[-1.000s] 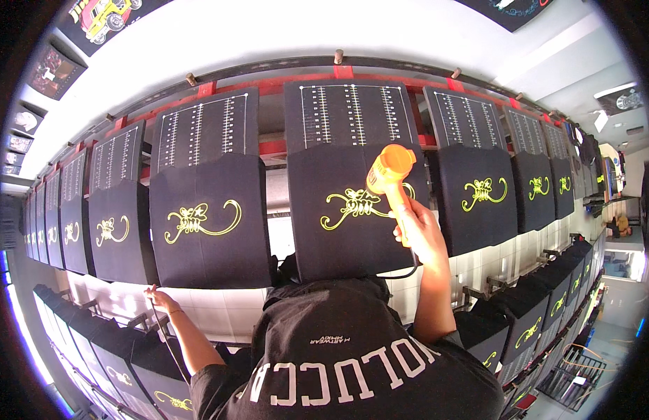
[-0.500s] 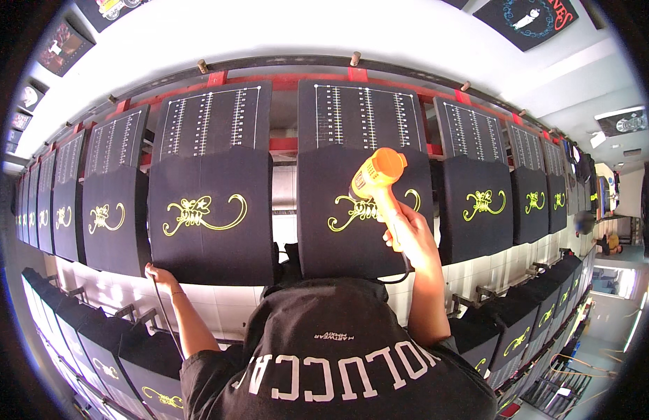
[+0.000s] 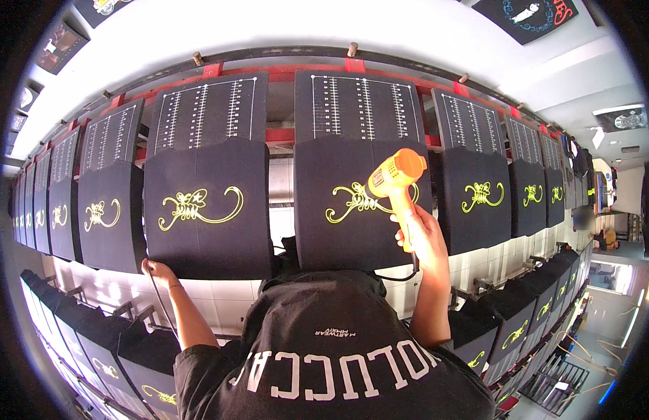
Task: The person uses a heat gun to dry yellow ink on a series of black t-shirts mounted on platens, moving sequentially from one t-shirt to the next.
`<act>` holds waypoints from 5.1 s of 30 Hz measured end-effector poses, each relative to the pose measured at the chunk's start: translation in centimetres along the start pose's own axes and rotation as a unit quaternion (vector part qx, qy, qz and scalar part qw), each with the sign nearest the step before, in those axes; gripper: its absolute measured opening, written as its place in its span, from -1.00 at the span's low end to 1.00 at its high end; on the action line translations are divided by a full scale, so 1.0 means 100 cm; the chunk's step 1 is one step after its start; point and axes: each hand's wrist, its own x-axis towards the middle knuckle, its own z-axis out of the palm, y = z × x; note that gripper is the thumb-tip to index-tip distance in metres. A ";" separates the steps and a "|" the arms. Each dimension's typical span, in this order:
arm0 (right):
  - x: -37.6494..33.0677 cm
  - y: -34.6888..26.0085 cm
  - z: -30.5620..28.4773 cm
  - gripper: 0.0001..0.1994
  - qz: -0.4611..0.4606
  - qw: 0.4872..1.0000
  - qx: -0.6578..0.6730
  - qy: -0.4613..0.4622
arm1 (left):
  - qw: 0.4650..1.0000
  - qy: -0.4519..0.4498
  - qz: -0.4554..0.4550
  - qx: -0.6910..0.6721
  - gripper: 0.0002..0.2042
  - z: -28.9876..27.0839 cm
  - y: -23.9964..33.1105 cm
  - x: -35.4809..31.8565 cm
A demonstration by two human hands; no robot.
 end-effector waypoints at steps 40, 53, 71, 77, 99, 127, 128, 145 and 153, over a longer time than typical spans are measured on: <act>-0.020 0.000 0.016 -0.61 -0.011 0.999 -0.043 0.005 | 0.997 -0.011 -0.073 0.028 -0.64 -0.007 0.031 -0.012; -0.011 -0.004 0.033 -0.54 -0.001 0.998 -0.028 -0.048 | 0.999 0.010 -0.047 -0.004 -0.67 -0.003 0.029 -0.014; -0.004 -0.013 0.053 -0.59 0.009 0.992 -0.060 -0.110 | 0.998 0.012 -0.065 0.002 -0.70 -0.003 0.029 -0.015; -0.004 -0.013 0.043 -0.60 -0.003 0.996 -0.072 -0.059 | 0.998 0.019 -0.063 0.002 -0.70 -0.004 0.028 -0.013; -0.041 0.009 0.016 -0.54 0.006 0.999 -0.044 0.029 | 0.999 0.024 -0.042 0.001 -0.71 -0.003 0.031 -0.014; -0.042 0.003 0.020 -0.56 0.045 0.987 -0.062 -0.143 | 0.976 -0.185 -0.108 -0.041 -0.67 -0.076 -0.088 -0.169; -0.040 0.006 0.018 -0.58 0.047 0.986 -0.055 -0.150 | 0.941 -0.278 -0.192 -0.029 -0.63 -0.074 -0.093 -0.191; -0.028 0.000 0.041 -0.58 0.012 0.978 -0.098 -0.184 | 0.780 -0.495 -0.371 -0.100 -0.49 -0.118 -0.030 -0.279; -0.031 0.001 0.058 -0.58 0.009 0.989 -0.062 -0.137 | 0.856 -0.279 -0.385 -0.201 -0.45 -0.150 -0.072 -0.102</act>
